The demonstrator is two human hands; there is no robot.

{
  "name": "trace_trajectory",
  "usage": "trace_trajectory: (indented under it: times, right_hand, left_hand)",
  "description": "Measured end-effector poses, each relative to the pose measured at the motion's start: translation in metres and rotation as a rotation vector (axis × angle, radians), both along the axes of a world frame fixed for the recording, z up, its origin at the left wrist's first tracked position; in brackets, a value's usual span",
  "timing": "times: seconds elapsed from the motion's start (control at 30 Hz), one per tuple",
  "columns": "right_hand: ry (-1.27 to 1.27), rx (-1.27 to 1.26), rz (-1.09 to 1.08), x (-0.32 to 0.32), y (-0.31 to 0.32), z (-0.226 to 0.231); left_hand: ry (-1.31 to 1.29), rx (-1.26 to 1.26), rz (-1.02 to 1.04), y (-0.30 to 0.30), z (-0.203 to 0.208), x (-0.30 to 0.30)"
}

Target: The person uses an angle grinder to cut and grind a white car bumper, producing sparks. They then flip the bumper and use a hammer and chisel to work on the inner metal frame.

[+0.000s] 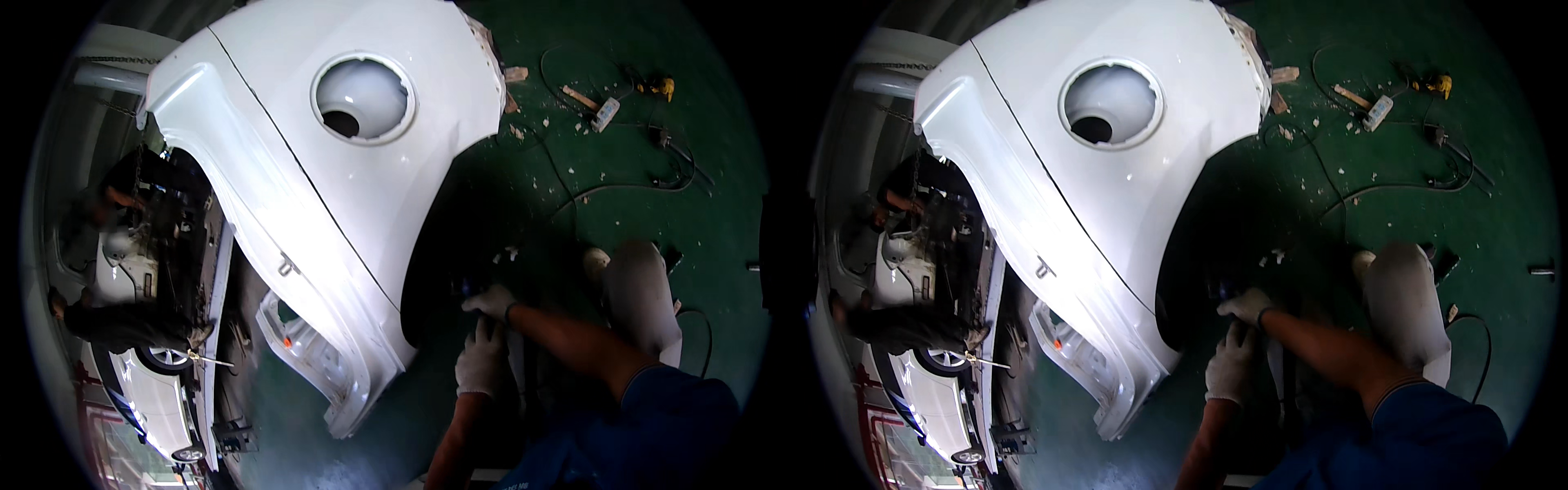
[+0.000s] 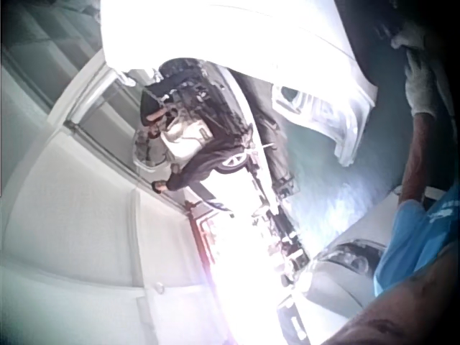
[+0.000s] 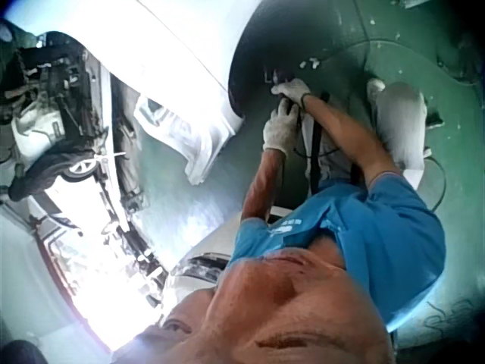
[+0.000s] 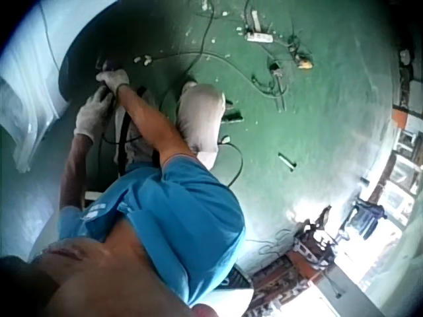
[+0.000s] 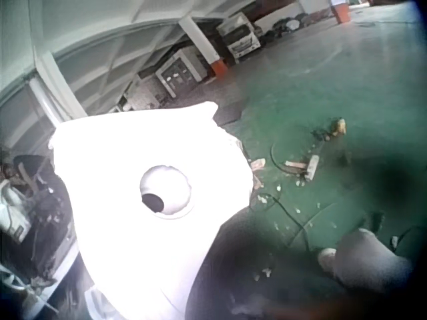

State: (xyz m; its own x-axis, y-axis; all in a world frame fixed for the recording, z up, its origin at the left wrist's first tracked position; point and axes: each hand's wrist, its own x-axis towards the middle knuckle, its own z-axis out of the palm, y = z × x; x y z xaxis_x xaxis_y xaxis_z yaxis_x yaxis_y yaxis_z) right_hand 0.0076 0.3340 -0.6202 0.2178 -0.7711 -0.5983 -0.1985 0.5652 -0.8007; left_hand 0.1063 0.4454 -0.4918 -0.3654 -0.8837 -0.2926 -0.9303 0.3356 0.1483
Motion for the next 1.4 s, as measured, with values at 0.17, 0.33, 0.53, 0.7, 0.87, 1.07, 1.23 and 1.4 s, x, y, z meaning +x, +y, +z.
trace_trajectory:
  times: [0.17,0.33,0.53,0.7,0.87,1.07,1.23,1.4]
  right_hand:
    - [0.021,-0.217,0.114,0.000,-0.007,-0.041]
    - [-0.228,0.203,-0.286,-0.010,0.009,0.009]
    - [-0.692,0.284,-0.876,-0.049,-0.029,0.010]
    - [-1.100,-0.011,-1.304,-0.185,-0.101,0.040]
    - [-1.019,-0.486,-1.516,-0.337,-0.125,0.146]
    - [-0.459,-0.954,-1.758,-0.522,-0.039,0.261]
    - [1.505,-0.690,-1.562,-0.614,0.148,0.362]
    - [2.420,-0.244,-0.966,-0.589,0.287,0.465]
  left_hand:
    - [-0.075,-0.027,-0.089,-0.001,0.003,-0.009]
    - [0.328,-0.060,0.021,0.007,0.005,0.010]
    - [0.753,-0.422,0.242,-0.020,0.010,0.066]
    - [0.682,-1.106,0.439,-0.078,0.058,0.101]
    - [0.688,-1.089,0.689,-0.112,0.045,0.130]
    - [0.782,-1.254,0.468,-0.139,-0.026,0.144]
    - [0.589,-1.373,0.438,-0.127,-0.002,0.116]
    - [0.674,-1.394,0.432,-0.135,-0.007,0.113]
